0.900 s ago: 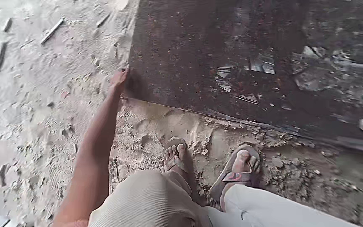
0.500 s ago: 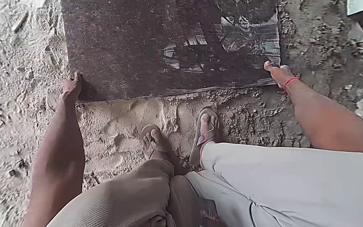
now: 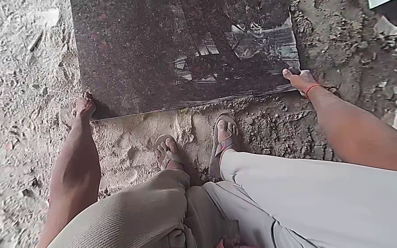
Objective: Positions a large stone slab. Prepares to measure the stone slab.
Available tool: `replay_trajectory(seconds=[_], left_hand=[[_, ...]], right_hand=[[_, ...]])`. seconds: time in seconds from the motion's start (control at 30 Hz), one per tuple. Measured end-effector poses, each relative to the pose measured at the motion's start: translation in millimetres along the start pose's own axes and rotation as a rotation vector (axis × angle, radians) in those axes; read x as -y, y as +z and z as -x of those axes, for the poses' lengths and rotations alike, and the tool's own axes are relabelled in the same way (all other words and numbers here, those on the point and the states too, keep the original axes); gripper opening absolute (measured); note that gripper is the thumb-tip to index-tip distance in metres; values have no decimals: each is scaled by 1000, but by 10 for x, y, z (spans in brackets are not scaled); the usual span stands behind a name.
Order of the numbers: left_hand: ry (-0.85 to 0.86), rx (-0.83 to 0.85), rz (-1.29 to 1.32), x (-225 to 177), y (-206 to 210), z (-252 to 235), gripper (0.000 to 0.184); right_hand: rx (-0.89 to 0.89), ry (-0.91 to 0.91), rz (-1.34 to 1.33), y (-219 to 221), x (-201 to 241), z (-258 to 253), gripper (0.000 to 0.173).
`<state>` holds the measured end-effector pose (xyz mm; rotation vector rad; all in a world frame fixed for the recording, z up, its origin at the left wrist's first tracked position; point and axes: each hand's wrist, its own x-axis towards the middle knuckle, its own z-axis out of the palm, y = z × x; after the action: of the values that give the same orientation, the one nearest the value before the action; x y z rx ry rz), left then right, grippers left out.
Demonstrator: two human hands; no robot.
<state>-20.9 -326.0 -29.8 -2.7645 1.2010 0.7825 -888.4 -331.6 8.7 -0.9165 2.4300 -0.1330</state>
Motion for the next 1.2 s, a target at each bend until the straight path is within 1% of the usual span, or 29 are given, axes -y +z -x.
replay_trajectory(seconds=[0.1,0.17,0.23,0.27,0.37,0.43,0.5,0.63,0.7,0.8,1.0,1.07,1.13,1.2], left_hand=[[-11,-8,-19,67,36,113,75],[35,-7,-69,121,64,167,72],[95,19,-123,234,90,404,57],[122,2,-116,167,34,435,52],[144,-41,-58,250,70,539,53],[91,-63,22,218,84,528,54],[47,-34,37,191,51,514,56],[66,18,-3,365,43,248,59],[60,57,-23,409,17,133,62],[6,105,-24,426,-27,71,66],[-154,4,195,451,24,223,77],[-161,-5,198,385,6,255,76],[-165,-1,169,366,-5,269,74],[-147,-1,230,368,6,276,69]], right_hand=[[-4,0,-9,11,-89,91,98],[-6,-12,-21,20,-175,174,98],[15,-41,-44,-15,-286,354,97],[3,-71,-72,-68,-227,366,95],[-18,-81,-121,-96,-242,447,88],[-25,-37,-133,-48,-335,333,87],[-26,11,-120,-43,-363,219,87],[-2,94,-153,-33,-366,115,85],[14,104,-163,-50,-377,87,83],[3,93,-168,-42,-388,37,80],[0,77,-165,-37,-335,118,76],[-13,71,-166,-37,-346,106,75],[11,67,-142,-49,-362,88,77],[43,85,-134,-92,-340,61,80]])
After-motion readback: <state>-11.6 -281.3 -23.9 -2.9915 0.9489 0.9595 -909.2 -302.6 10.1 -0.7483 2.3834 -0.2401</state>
